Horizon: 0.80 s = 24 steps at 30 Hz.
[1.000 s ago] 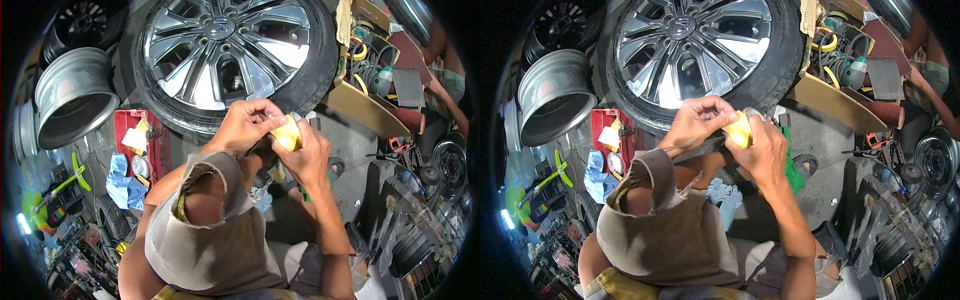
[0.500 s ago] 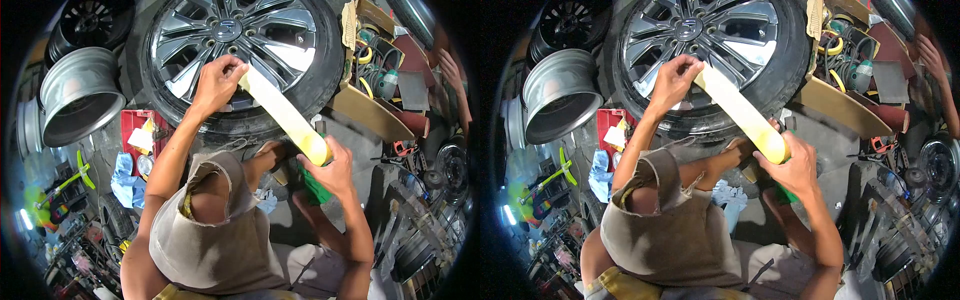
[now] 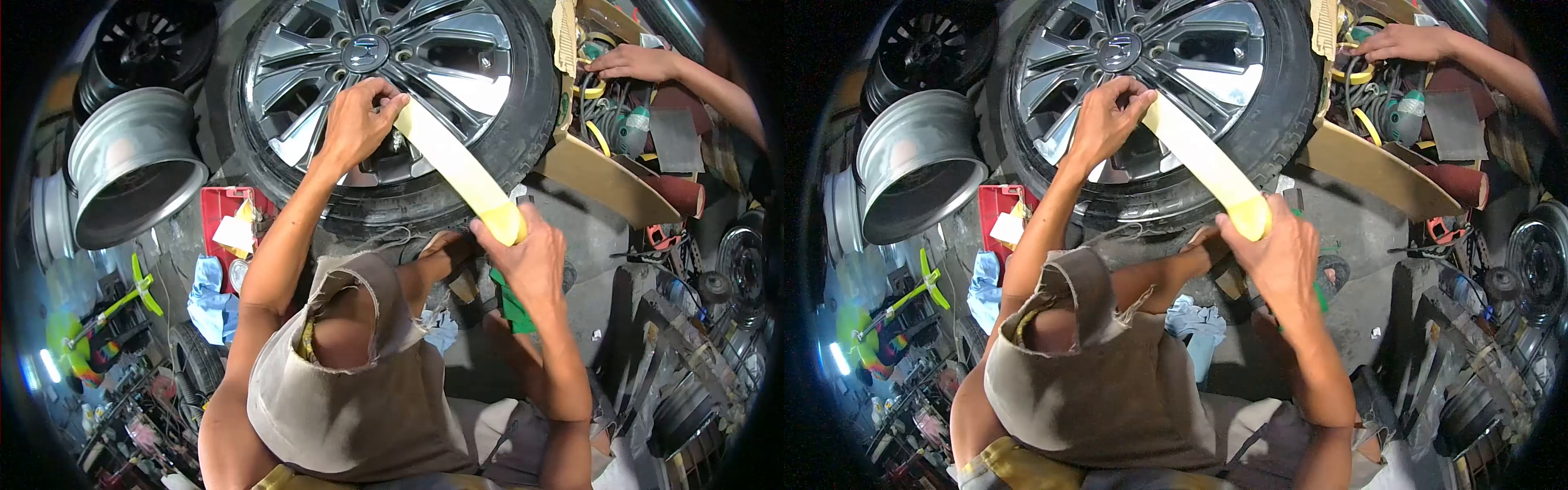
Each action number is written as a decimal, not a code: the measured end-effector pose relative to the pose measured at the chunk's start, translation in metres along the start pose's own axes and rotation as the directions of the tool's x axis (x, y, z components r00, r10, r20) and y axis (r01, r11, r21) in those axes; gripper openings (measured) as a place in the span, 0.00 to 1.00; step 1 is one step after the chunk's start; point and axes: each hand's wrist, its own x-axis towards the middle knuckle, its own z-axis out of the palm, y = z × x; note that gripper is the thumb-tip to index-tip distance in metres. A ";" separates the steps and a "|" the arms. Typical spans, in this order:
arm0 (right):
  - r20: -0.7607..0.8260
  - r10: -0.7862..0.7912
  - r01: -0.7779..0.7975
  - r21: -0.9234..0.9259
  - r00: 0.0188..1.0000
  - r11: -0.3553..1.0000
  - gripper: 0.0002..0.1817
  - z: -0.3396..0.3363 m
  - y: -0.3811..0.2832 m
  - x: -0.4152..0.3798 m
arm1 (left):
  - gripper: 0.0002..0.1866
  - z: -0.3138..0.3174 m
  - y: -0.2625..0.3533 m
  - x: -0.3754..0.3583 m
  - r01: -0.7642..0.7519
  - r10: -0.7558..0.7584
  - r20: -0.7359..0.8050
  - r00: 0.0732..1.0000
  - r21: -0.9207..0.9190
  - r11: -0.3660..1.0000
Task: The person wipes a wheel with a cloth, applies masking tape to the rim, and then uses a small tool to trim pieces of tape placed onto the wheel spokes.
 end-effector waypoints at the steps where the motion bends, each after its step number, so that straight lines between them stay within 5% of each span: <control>1: 0.022 0.054 -0.055 0.021 0.998 0.998 0.24 -0.006 0.000 0.004 | 0.15 0.001 0.002 -0.002 0.023 -0.023 -0.015 1.000 0.006 1.000; 8: 0.056 -0.104 0.111 -0.131 0.993 0.985 0.26 -0.020 0.007 0.025 | 0.15 0.001 0.003 -0.008 0.069 -0.067 -0.054 0.996 0.031 0.997; 24: 0.113 -0.024 0.037 -0.114 0.993 0.993 0.28 -0.018 0.005 0.026 | 0.12 0.010 0.005 -0.007 -0.044 0.051 -0.146 0.988 0.054 0.998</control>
